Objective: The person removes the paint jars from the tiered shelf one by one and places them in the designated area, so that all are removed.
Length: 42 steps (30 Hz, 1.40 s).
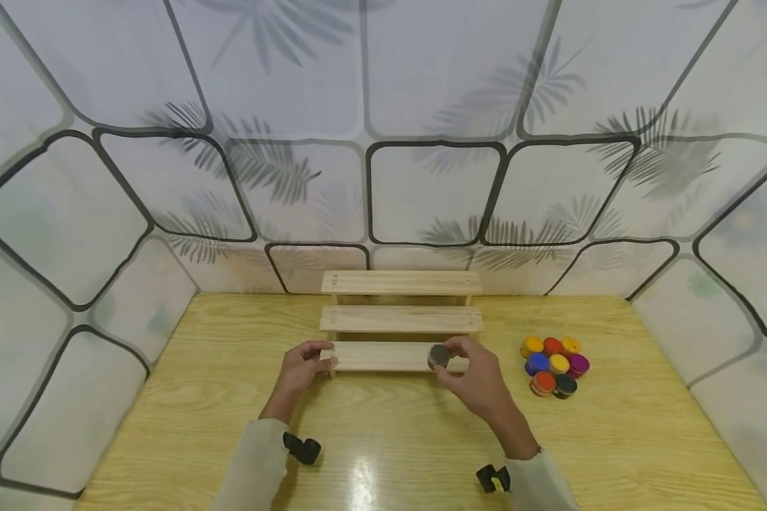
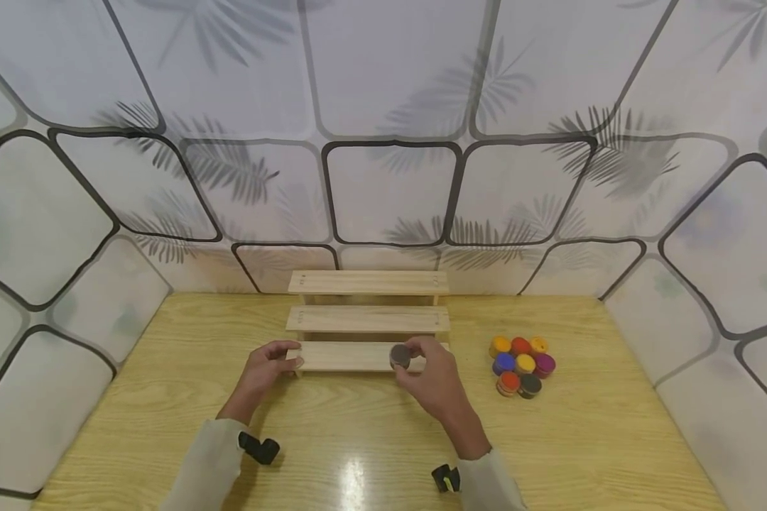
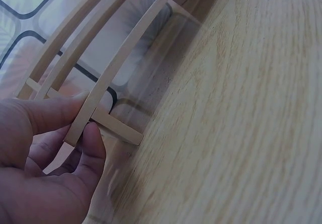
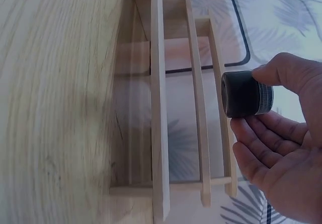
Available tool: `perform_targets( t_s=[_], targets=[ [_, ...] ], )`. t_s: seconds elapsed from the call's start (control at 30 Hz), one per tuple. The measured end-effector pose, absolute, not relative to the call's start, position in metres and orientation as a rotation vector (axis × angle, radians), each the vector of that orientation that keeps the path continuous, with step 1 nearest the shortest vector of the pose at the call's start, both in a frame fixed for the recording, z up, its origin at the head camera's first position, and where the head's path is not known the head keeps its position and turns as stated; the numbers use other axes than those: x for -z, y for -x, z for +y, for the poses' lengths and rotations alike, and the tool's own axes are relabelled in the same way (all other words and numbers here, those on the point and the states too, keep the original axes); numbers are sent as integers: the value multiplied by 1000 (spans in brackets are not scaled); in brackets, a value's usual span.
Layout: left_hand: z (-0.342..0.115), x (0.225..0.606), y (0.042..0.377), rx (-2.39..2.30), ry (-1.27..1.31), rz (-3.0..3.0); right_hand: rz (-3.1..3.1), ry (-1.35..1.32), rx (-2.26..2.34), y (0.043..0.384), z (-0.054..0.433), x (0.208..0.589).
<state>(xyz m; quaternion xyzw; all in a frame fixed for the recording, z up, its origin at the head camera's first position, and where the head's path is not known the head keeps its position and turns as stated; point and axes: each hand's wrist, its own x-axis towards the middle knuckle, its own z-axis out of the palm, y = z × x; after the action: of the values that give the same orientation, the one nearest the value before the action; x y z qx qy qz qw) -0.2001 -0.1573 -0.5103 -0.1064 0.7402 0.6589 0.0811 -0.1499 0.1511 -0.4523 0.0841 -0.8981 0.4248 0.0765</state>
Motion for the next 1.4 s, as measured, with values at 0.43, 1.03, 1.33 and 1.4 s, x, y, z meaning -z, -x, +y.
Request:
perform_targets(
  t_s=[0.43,1.03,1.33,1.4],
  targets=[
    [-156,508,201,-1979,339,2222,-2672,-140,-1207,147,186,453],
    [-155,507,201,-1971,353,2221,-2680,5,-1128,135,227,450],
    [-155,507,200,-1955,360,2225,-2683,51,-1066,132,253,456],
    [-155,506,200,-1949,360,2230,-2677,74,-1063,130,260,455]
  ],
)
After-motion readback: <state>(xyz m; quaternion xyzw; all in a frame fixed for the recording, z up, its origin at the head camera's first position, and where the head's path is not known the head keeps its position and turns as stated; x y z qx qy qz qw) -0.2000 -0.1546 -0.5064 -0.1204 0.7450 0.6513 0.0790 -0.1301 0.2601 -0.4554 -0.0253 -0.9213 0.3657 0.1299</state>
